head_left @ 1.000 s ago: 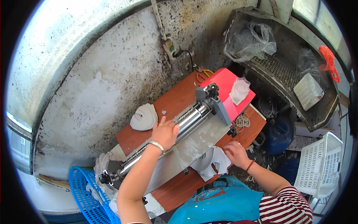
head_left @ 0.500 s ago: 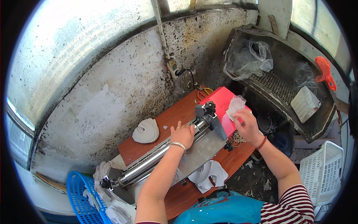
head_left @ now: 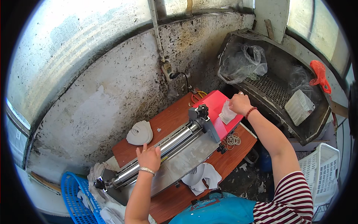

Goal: The person feeds fabric mask pieces through a roller machine by hand, collects the pieces from the opposite side, and stacks them together.

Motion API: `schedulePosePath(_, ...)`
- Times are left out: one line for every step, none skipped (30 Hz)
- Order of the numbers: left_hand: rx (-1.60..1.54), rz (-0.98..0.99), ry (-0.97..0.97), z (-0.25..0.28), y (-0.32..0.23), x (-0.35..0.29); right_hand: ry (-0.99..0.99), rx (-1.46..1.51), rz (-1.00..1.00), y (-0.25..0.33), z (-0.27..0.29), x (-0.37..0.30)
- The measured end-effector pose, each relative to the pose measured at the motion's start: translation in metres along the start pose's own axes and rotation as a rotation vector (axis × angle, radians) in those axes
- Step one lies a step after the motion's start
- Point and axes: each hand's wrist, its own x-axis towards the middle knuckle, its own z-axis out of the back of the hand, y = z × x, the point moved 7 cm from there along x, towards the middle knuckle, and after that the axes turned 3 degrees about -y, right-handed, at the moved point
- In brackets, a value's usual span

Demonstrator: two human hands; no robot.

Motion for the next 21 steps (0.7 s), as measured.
schedulePosePath(0.006, 0.025, -0.022, 0.001, 0.006, -0.004, 0.073, -0.038, -0.033, -0.002, -0.009, 0.004)
schedulePosePath(0.004, 0.019, -0.02, 0.002, 0.007, -0.008, 0.148, -0.076, -0.067, -0.005, -0.017, 0.006)
schedulePosePath(-0.006, 0.032, -0.04, 0.005, 0.009, -0.011, 0.201, -0.106, -0.085, -0.005, -0.02, 0.012)
schedulePosePath(-0.016, 0.042, -0.06, 0.007, 0.011, -0.014, 0.203, -0.107, -0.085, -0.005, -0.019, 0.015)
schedulePosePath(-0.018, 0.041, -0.056, 0.006, 0.011, -0.016, 0.19, -0.109, -0.083, -0.005, -0.017, 0.016)
schedulePosePath(-0.031, 0.047, -0.082, 0.006, 0.013, -0.017, 0.18, -0.111, -0.077, -0.004, -0.016, 0.018)
schedulePosePath(-0.042, 0.054, -0.105, 0.006, 0.016, -0.018, 0.141, -0.092, -0.086, 0.002, -0.002, 0.015)
schedulePosePath(-0.042, 0.056, -0.093, 0.004, 0.018, -0.016, 0.153, -0.092, -0.085, 0.001, 0.002, 0.013)
schedulePosePath(-0.039, 0.049, -0.105, 0.003, 0.021, -0.014, 0.052, -0.143, -0.041, 0.005, 0.009, 0.014)
schedulePosePath(-0.04, 0.041, -0.106, 0.001, 0.022, -0.016, -0.038, -0.196, 0.001, 0.007, 0.015, 0.007)
schedulePosePath(-0.031, 0.032, -0.095, 0.001, 0.021, -0.011, -0.168, -0.073, 0.056, 0.004, 0.023, -0.001)
schedulePosePath(-0.042, 0.03, -0.094, 0.002, 0.019, -0.008, -0.301, 0.055, 0.111, -0.003, 0.034, -0.009)
schedulePosePath(-0.024, 0.011, -0.074, 0.008, 0.014, -0.005, -0.373, 0.14, 0.149, -0.009, 0.039, -0.017)
schedulePosePath(-0.007, -0.001, -0.097, 0.008, 0.015, -0.004, -0.445, 0.228, 0.187, -0.009, 0.047, -0.028)
schedulePosePath(0.006, -0.002, -0.061, 0.006, 0.014, -0.001, -0.49, 0.313, 0.248, 0.004, 0.06, -0.042)
schedulePosePath(0.015, -0.015, -0.031, 0.004, 0.011, 0.004, -0.477, 0.313, 0.246, 0.012, 0.058, -0.055)
schedulePosePath(0.015, -0.01, -0.022, 0.004, 0.008, 0.007, -0.586, 0.377, 0.285, 0.02, 0.063, -0.073)
schedulePosePath(0.015, -0.037, -0.004, 0.003, 0.002, 0.01, -0.698, 0.441, 0.324, 0.03, 0.065, -0.092)
schedulePosePath(0.015, -0.061, 0.012, 0.001, -0.003, 0.013, -0.646, 0.535, 0.329, 0.043, 0.056, -0.109)
schedulePosePath(0.018, -0.051, 0.018, -0.002, -0.004, 0.015, -0.589, 0.632, 0.335, 0.058, 0.045, -0.128)
schedulePosePath(0.0, -0.07, 0.008, -0.004, -0.009, 0.016, -0.541, 0.669, 0.341, 0.071, 0.03, -0.147)
